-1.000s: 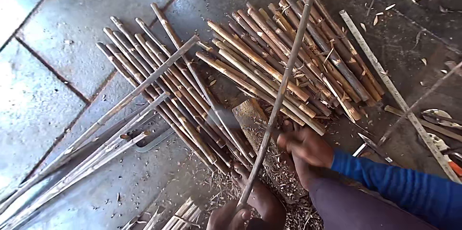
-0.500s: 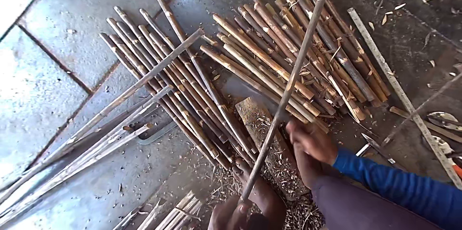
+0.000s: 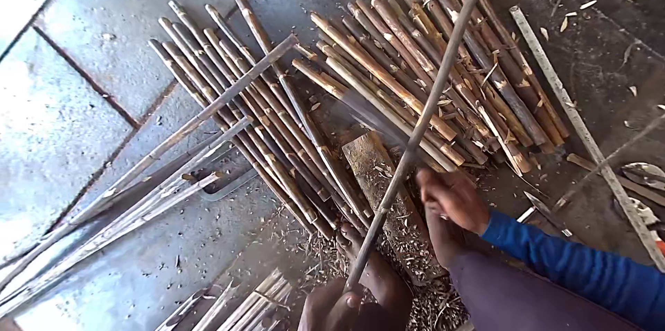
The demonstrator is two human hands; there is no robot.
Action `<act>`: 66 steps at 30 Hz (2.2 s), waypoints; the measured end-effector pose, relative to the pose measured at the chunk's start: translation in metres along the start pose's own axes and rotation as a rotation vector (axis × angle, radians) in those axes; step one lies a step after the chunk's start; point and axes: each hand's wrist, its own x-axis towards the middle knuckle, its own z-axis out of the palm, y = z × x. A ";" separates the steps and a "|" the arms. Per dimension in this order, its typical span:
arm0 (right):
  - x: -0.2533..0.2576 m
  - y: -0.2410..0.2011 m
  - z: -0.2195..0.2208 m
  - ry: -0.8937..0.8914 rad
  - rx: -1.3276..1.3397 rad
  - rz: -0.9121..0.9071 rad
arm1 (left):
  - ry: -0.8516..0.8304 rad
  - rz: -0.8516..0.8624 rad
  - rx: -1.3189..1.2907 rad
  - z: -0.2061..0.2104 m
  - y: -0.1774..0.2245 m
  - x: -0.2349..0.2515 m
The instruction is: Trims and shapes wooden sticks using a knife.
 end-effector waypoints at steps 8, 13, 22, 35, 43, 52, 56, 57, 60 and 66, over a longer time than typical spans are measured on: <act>0.001 -0.009 0.010 0.009 -0.103 0.051 | 0.333 -0.007 0.376 0.015 0.013 0.004; 0.002 -0.014 0.007 -0.183 -0.095 -0.073 | 0.165 -0.049 0.359 0.004 0.005 -0.020; 0.016 -0.021 0.008 -0.066 0.372 0.081 | 0.290 0.032 0.275 0.025 0.018 -0.002; 0.006 0.004 -0.018 0.159 -0.087 -0.045 | 0.400 0.150 0.456 0.026 0.012 -0.005; 0.005 0.001 -0.016 0.147 -0.102 -0.028 | 0.385 0.136 0.399 0.025 0.013 -0.005; -0.003 -0.001 -0.003 -0.031 -0.244 -0.073 | 0.356 0.101 0.377 0.024 0.024 -0.004; 0.000 -0.003 -0.009 0.083 -0.136 -0.022 | 0.275 0.098 0.406 0.017 0.025 0.000; 0.006 -0.004 -0.011 0.176 -0.045 -0.023 | 0.274 0.095 0.407 0.017 0.026 -0.002; 0.001 0.000 0.002 0.088 -0.134 0.054 | 0.293 0.105 0.437 0.015 0.021 -0.005; -0.005 -0.002 -0.008 0.049 -0.183 -0.007 | 0.385 0.163 0.452 0.015 0.019 -0.009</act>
